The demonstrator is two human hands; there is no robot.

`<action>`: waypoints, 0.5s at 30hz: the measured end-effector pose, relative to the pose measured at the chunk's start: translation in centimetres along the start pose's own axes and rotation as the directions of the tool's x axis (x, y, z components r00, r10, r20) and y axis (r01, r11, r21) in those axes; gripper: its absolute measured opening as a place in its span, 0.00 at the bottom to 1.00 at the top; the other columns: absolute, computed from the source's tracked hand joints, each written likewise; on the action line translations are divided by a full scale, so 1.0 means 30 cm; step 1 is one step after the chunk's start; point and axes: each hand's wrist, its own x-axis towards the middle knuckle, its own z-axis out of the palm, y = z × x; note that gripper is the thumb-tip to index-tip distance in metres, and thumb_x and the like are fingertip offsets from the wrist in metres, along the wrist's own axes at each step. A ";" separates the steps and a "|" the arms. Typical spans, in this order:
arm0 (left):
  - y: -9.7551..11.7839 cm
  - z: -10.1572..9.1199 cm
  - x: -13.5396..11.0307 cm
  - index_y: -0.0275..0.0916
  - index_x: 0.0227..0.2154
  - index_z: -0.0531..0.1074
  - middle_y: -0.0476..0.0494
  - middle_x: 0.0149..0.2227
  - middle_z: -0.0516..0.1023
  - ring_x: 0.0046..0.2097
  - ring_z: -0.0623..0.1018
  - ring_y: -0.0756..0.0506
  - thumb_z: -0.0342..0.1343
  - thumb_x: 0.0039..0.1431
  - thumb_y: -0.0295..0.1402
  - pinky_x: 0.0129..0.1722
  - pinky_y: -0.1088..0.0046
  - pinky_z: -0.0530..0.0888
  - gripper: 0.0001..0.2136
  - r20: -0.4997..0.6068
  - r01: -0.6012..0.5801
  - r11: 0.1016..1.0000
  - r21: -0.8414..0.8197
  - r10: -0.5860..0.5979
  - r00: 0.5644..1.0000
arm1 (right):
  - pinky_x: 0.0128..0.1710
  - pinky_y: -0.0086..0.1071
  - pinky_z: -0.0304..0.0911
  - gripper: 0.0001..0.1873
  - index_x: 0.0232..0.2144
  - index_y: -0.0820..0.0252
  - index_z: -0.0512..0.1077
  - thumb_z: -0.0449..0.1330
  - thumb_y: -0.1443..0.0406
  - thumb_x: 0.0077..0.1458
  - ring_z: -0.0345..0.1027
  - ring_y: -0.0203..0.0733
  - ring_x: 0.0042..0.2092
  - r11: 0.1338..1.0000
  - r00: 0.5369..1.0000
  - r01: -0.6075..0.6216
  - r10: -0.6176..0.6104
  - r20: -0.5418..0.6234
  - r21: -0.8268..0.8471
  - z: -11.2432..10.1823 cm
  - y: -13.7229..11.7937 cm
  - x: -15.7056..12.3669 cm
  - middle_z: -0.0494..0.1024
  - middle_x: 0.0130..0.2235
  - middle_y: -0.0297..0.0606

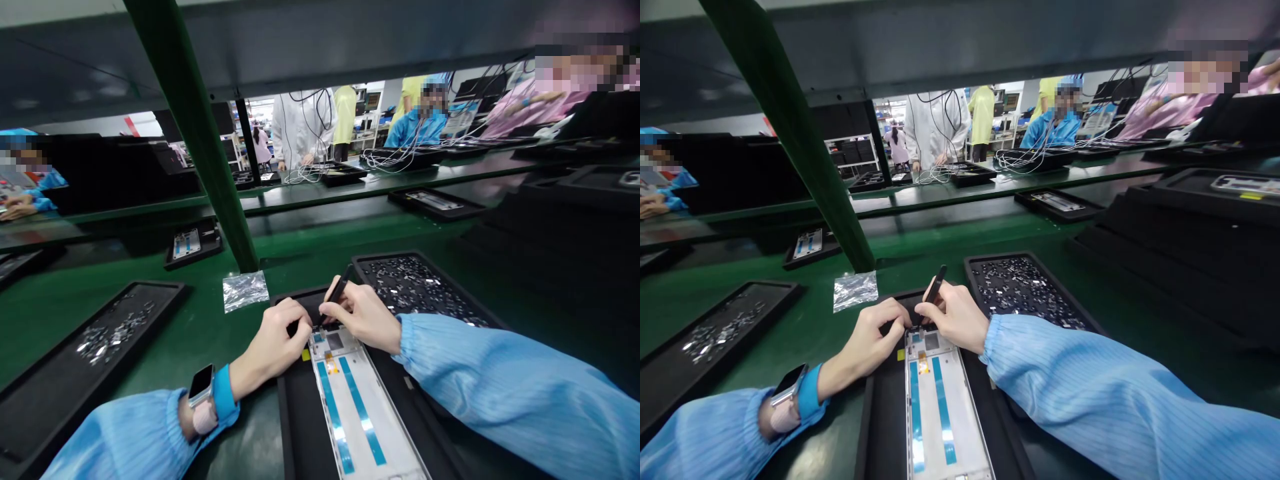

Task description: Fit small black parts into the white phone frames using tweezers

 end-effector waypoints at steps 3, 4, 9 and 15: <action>-0.001 0.002 -0.001 0.37 0.21 0.69 0.47 0.25 0.73 0.30 0.71 0.49 0.44 0.52 0.23 0.31 0.73 0.67 0.11 0.002 -0.006 1.000 0.000 0.006 1.000 | 0.25 0.28 0.67 0.07 0.25 0.60 0.62 0.57 0.64 0.51 0.71 0.38 0.26 1.000 1.000 0.011 -0.011 0.008 -0.011 0.000 -0.002 -0.004 0.71 0.23 0.33; -0.001 0.002 -0.001 0.37 0.21 0.69 0.47 0.25 0.73 0.30 0.71 0.49 0.44 0.52 0.23 0.31 0.73 0.67 0.11 0.002 -0.006 1.000 -0.002 0.006 1.000 | 0.25 0.27 0.66 0.07 0.25 0.60 0.62 0.56 0.64 0.52 0.70 0.38 0.26 0.999 0.999 0.036 -0.036 0.009 -0.038 0.001 -0.004 -0.005 0.70 0.23 0.33; -0.002 0.001 -0.003 0.36 0.21 0.69 0.47 0.25 0.72 0.30 0.71 0.49 0.45 0.52 0.23 0.31 0.75 0.67 0.10 0.002 -0.009 1.000 0.007 0.009 1.000 | 0.29 0.30 0.62 0.13 0.21 0.61 0.64 0.54 0.61 0.55 0.66 0.38 0.28 0.907 0.949 0.311 -0.315 0.032 -0.286 0.006 -0.009 -0.014 0.69 0.26 0.38; -0.004 -0.003 -0.001 0.36 0.24 0.72 0.46 0.29 0.75 0.33 0.73 0.49 0.45 0.53 0.23 0.35 0.76 0.69 0.11 0.018 -0.037 0.998 -0.049 0.038 0.999 | 0.25 0.27 0.65 0.07 0.25 0.60 0.61 0.55 0.66 0.52 0.69 0.36 0.25 0.979 0.984 0.177 -0.179 -0.011 -0.099 0.006 -0.011 -0.011 0.69 0.23 0.33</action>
